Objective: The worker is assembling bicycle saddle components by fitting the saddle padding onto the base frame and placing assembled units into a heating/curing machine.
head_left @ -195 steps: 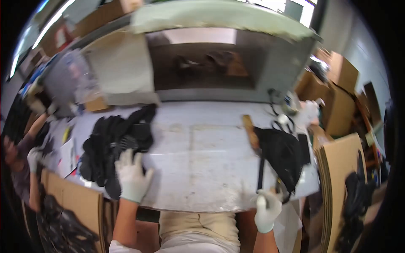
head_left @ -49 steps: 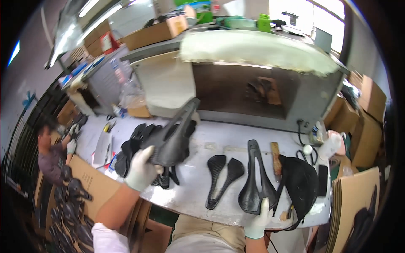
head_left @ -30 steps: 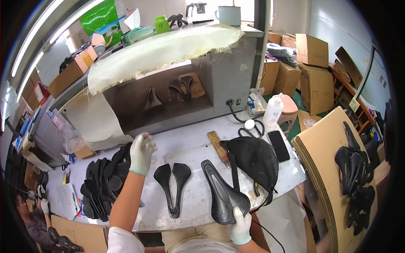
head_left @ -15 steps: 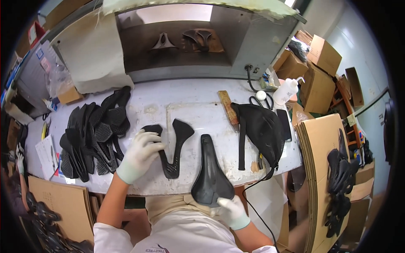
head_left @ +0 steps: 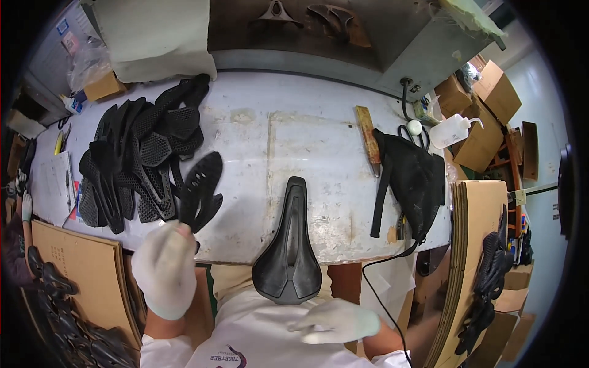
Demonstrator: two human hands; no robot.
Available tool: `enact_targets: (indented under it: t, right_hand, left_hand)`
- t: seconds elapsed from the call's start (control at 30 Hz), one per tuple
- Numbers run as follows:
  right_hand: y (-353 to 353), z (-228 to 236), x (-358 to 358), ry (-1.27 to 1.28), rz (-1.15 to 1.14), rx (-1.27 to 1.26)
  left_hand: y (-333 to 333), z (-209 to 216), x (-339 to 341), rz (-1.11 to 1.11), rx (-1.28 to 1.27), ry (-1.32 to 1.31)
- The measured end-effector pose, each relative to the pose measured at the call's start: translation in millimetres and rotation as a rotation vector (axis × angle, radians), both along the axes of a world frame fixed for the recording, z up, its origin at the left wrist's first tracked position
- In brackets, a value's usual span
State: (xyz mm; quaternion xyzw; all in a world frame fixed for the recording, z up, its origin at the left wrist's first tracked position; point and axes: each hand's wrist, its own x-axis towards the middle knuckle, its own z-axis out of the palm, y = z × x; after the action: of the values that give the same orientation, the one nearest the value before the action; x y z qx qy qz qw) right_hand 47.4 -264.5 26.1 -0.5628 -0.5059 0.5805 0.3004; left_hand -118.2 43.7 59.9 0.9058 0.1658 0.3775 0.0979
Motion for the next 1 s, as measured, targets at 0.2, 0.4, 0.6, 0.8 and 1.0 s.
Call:
enact_targets:
  t: [0.2, 0.4, 0.6, 0.8, 1.0]
  right_hand:
    - [59, 29, 10, -0.655, -0.913, 0.564]
    - [82, 27, 28, -1.048, -0.851, 0.552]
    - [85, 23, 42, -0.891, -0.542, 0.074]
    - [88, 5, 57, -0.933, -0.584, 0.152]
    - [95, -12, 62, -0.897, -0.588, 0.181]
  left_hand:
    - [-46, 59, 49, -0.586, -0.478, 0.304]
    - [-49, 27, 74, -0.364, -0.315, 0.376]
    - [-31, -20, 91, -0.395, -0.475, 0.637]
    - [-26, -40, 105, -0.437, -0.567, 0.555]
    - [-18, -49, 105, -0.435, -0.636, 0.612]
